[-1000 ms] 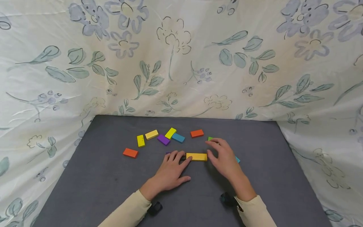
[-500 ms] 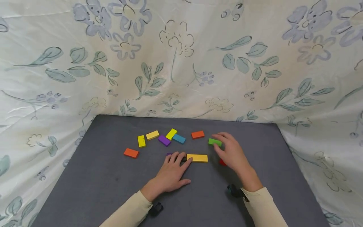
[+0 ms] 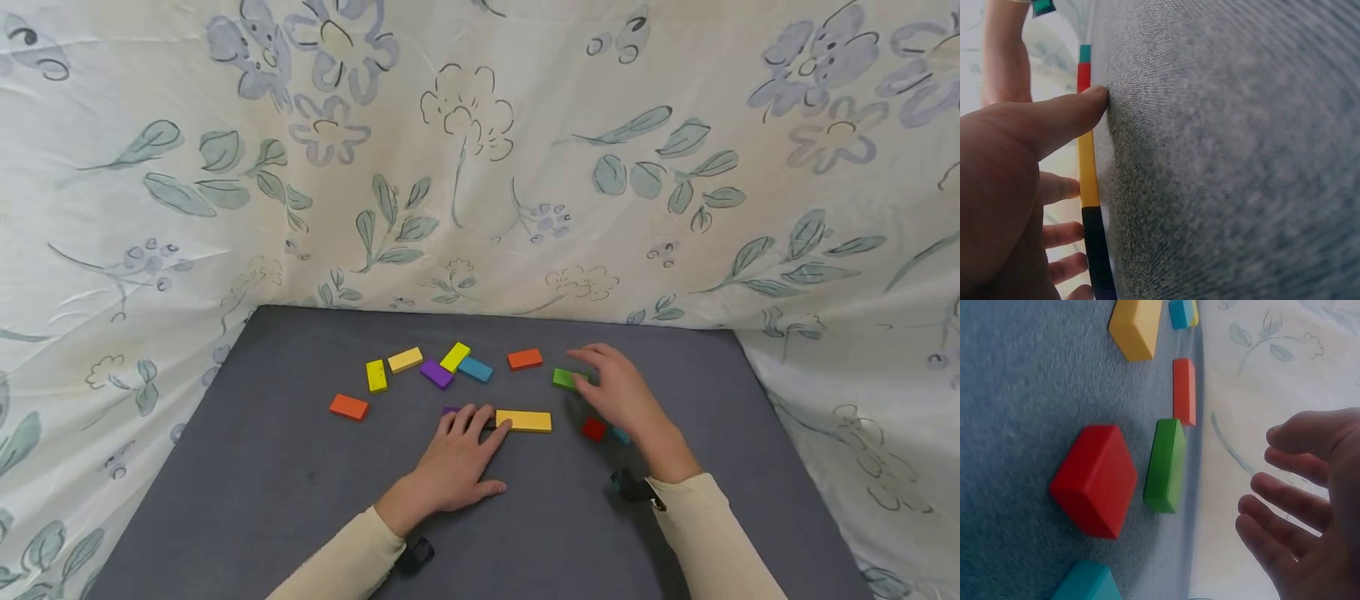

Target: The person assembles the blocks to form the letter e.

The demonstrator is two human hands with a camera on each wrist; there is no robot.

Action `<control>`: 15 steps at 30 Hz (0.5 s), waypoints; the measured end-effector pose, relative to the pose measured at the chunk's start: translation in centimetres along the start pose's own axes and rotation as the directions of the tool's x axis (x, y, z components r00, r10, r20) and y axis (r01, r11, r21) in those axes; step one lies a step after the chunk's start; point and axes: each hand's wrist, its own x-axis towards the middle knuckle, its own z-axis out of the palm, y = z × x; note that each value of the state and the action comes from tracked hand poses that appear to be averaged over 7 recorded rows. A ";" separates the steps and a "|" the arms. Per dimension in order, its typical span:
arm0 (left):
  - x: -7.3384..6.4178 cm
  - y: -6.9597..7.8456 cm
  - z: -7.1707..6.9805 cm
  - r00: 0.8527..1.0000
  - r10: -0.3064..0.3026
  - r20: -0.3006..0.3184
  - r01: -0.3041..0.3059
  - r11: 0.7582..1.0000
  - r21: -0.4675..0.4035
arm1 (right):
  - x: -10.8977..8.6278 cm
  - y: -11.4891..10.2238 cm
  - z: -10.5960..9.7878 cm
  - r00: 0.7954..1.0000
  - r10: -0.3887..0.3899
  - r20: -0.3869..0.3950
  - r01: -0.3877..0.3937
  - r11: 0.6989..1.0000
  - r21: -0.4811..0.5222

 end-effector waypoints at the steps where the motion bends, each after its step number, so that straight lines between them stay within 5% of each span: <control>1: 0.0 0.0 0.0 1.000 -0.001 0.000 0.001 1.000 -0.002 | 0.1 0.1 0.0 1.000 0.002 0.009 -0.002 1.000 -0.005; 15: 0.1 0.1 0.4 1.000 -0.006 -0.019 0.006 1.000 0.000 | 1.3 1.4 0.7 0.995 0.032 0.093 -0.030 0.999 -0.026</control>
